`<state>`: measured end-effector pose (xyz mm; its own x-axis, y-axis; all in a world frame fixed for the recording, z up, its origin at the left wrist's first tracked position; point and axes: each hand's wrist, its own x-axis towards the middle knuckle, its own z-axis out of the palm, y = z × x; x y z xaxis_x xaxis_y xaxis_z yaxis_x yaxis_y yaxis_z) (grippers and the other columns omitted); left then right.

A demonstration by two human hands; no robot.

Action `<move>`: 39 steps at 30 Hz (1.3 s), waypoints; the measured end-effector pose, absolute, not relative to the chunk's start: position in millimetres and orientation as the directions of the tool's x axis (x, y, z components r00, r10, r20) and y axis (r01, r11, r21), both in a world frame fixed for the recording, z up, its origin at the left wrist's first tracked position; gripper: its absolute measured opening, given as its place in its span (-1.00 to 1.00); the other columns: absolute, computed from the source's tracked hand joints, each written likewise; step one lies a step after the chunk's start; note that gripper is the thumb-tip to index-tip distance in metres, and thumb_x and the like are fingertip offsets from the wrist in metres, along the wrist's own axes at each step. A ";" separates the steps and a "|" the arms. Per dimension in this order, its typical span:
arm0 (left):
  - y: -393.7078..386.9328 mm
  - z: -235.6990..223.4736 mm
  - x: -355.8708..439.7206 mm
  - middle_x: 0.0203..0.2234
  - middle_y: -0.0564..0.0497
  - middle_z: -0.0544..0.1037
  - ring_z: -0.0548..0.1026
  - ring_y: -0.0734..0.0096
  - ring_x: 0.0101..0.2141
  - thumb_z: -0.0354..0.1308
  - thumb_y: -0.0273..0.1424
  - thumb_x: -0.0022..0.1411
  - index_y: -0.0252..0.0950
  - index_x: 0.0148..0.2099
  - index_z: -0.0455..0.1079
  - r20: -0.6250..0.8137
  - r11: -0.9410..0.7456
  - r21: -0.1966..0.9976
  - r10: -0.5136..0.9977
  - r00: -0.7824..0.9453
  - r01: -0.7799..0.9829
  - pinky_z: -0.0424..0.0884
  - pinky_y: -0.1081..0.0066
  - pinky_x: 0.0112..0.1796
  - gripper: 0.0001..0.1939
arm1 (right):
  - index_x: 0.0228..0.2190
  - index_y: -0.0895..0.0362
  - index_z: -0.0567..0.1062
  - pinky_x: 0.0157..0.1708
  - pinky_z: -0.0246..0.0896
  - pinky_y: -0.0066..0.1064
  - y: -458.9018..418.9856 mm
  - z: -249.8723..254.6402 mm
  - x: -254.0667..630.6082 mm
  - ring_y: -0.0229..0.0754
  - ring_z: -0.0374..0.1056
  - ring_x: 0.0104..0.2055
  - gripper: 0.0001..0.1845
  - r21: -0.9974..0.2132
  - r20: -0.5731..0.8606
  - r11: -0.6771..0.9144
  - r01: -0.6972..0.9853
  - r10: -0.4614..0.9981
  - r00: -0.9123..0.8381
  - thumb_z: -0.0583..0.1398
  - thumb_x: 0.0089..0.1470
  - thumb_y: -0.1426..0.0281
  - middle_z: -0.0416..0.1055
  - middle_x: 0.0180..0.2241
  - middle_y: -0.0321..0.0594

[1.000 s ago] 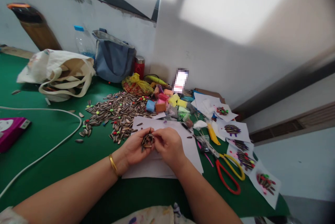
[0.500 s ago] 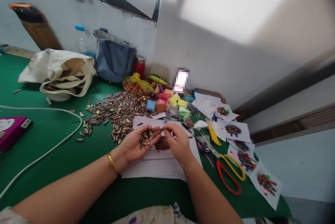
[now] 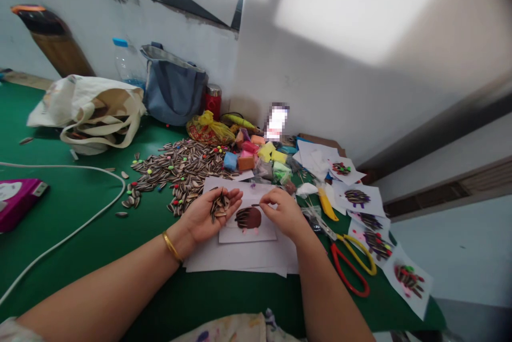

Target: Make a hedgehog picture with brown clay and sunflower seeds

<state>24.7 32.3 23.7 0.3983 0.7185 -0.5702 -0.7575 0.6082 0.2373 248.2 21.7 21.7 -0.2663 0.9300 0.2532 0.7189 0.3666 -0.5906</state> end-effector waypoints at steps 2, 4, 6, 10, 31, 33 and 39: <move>33.0 22.7 24.1 -0.27 -0.19 0.60 0.62 0.20 -0.16 0.00 -0.55 0.32 -0.37 -0.36 0.37 -0.570 0.611 0.234 0.716 0.403 -0.756 0.60 0.23 -0.13 -0.79 | -0.45 0.10 0.58 -0.19 0.22 -0.35 21.5 17.9 248.2 -0.17 0.36 -0.25 -0.88 -0.543 0.242 0.372 0.753 0.928 -0.284 0.24 0.06 0.50 0.46 -0.40 -0.24; 33.0 22.0 23.9 -0.27 -0.19 0.61 0.62 0.20 -0.16 0.00 -0.54 0.32 -0.36 -0.36 0.38 -0.566 0.612 0.233 0.717 0.406 -0.756 0.59 0.23 -0.13 -0.80 | -0.45 0.10 0.59 -0.20 0.21 -0.36 20.4 14.7 244.7 -0.17 0.35 -0.25 -0.89 -0.510 0.232 0.373 0.775 0.927 -0.294 0.26 0.04 0.52 0.45 -0.41 -0.25; 32.9 21.4 23.7 -0.27 -0.19 0.61 0.62 0.20 -0.16 0.00 -0.54 0.33 -0.36 -0.36 0.38 -0.559 0.613 0.232 0.720 0.412 -0.756 0.59 0.23 -0.12 -0.80 | -0.45 0.11 0.59 -0.21 0.20 -0.37 19.1 12.5 240.5 -0.18 0.34 -0.26 -0.89 -0.484 0.224 0.375 0.791 0.926 -0.302 0.27 0.03 0.53 0.44 -0.42 -0.25; 33.3 20.1 23.3 -0.27 -0.19 0.61 0.62 0.18 -0.16 -0.01 -0.54 0.33 -0.37 -0.36 0.38 -0.555 0.612 0.222 0.719 0.418 -0.759 0.59 0.23 -0.11 -0.78 | -0.44 0.11 0.60 -0.20 0.18 -0.37 18.8 9.9 236.6 -0.18 0.34 -0.25 -0.91 -0.436 0.221 0.376 0.818 0.925 -0.308 0.28 0.04 0.51 0.44 -0.41 -0.24; 32.8 19.9 24.4 -0.29 -0.19 0.60 0.62 0.17 -0.17 -0.01 -0.55 0.33 -0.39 -0.37 0.39 -0.561 0.617 0.222 0.714 0.419 -0.755 0.58 0.23 -0.12 -0.78 | -0.39 0.11 0.57 -0.20 -0.03 -0.27 12.7 21.7 222.6 -0.10 0.26 -0.19 -0.84 -0.047 0.133 0.429 0.902 0.898 -0.420 0.19 0.20 0.41 0.45 -0.33 -0.17; 32.8 19.9 24.3 -0.28 -0.19 0.60 0.61 0.16 -0.17 0.00 -0.54 0.33 -0.39 -0.36 0.39 -0.565 0.618 0.225 0.713 0.416 -0.754 0.58 0.23 -0.12 -0.78 | -0.40 0.12 0.56 -0.20 -0.04 -0.25 11.5 21.5 221.6 -0.08 0.26 -0.19 -0.83 -0.022 0.144 0.434 0.901 0.893 -0.427 0.19 0.20 0.41 0.45 -0.33 -0.16; 33.8 20.0 24.7 -0.27 -0.19 0.60 0.61 0.16 -0.16 0.00 -0.54 0.33 -0.38 -0.37 0.38 -0.571 0.613 0.234 0.715 0.404 -0.754 0.59 0.23 -0.12 -0.78 | -0.37 0.09 0.56 -0.18 -0.04 -0.26 11.0 21.0 222.4 -0.08 0.27 -0.18 -0.87 -0.056 0.160 0.416 0.908 0.901 -0.403 0.21 0.19 0.40 0.46 -0.31 -0.18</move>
